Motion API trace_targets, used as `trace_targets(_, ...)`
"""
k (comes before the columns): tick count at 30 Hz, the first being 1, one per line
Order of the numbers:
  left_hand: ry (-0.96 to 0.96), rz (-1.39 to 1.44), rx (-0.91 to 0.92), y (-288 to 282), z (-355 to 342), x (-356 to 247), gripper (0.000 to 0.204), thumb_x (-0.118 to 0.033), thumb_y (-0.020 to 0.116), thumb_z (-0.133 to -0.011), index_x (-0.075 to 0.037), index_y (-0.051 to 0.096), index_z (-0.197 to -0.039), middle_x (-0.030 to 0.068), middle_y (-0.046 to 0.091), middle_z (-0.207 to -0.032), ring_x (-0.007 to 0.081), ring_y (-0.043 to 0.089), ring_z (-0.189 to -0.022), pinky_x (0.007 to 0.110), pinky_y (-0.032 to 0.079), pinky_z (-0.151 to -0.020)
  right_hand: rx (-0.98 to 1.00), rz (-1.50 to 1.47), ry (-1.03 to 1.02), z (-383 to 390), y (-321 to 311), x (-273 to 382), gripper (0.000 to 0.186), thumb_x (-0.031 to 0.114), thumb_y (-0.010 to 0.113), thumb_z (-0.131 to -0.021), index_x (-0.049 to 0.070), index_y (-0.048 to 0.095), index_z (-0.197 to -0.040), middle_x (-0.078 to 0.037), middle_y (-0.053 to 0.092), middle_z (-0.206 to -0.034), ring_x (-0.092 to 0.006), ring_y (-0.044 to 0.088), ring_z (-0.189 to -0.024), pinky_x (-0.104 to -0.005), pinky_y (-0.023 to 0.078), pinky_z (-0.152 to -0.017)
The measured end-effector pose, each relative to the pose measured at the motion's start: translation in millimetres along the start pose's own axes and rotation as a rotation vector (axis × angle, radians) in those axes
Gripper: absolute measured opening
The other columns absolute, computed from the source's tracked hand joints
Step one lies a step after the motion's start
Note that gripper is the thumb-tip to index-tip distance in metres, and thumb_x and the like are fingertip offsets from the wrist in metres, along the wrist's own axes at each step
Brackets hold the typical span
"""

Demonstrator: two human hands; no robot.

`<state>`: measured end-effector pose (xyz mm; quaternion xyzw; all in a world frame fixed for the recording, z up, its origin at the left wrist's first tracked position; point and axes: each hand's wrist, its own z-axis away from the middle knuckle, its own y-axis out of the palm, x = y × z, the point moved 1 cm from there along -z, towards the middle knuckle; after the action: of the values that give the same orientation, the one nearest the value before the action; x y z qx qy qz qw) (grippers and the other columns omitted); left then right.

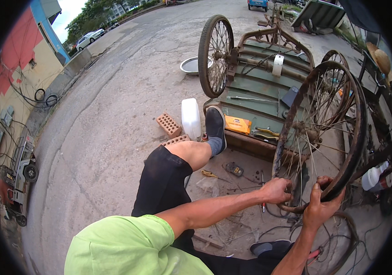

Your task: The person removes a bicycle tire from the rim by hand, working around the circumference to detach the tire bead. The person then reattaches the tire to the rim, pressing the bead back into place.

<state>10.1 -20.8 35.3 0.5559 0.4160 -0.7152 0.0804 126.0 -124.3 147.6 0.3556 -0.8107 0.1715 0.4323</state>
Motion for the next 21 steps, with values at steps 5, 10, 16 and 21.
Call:
trace_targets(5,-0.042,-0.121,-0.014,2.6,3.7,-12.5,0.038,-0.031,0.078,-0.082,0.002,0.071,-0.101,0.0268,0.074,-0.097,0.0450,0.071,-0.098,0.051,0.056,-0.084,-0.017,-0.013,0.016,1.4,0.1,-1.8,0.041,-0.009,0.062,-0.090,-0.003,0.051,-0.129,-0.009,0.059,-0.108,-0.0185,0.060,-0.104,-0.0363,0.048,-0.102)
trace_targets(10,0.015,0.202,0.185,-2.9,-6.8,11.6,0.039,-0.026,0.076,-0.086,0.004,0.072,-0.110,0.0223,0.073,-0.090,0.0301,0.072,-0.085,0.044,0.056,-0.078,-0.004,-0.003,0.018,1.0,0.6,0.0,0.040,-0.008,0.062,-0.090,-0.002,0.052,-0.128,-0.009,0.059,-0.108,-0.0178,0.060,-0.103,-0.0350,0.048,-0.101)
trace_targets(16,-0.014,0.418,0.393,-19.3,-5.3,21.0,0.048,-0.026,0.079,-0.087,0.007,0.069,-0.121,0.0172,0.071,-0.089,0.0223,0.067,-0.083,0.040,0.055,-0.076,-0.004,0.009,0.014,-0.1,-2.0,-0.4,0.037,-0.008,0.063,-0.091,-0.002,0.052,-0.125,-0.008,0.059,-0.108,-0.0170,0.060,-0.103,-0.0338,0.049,-0.099)
trace_targets(21,0.156,-0.047,0.153,-12.6,-8.2,12.3,0.057,-0.034,0.084,-0.080,0.007,0.069,-0.115,0.0274,0.071,-0.093,0.0360,0.072,-0.088,0.045,0.055,-0.079,0.013,0.035,0.010,1.5,-4.9,-0.8,0.032,-0.006,0.063,-0.093,-0.001,0.053,-0.124,-0.009,0.060,-0.109,-0.0177,0.060,-0.106,-0.0374,0.048,-0.104)
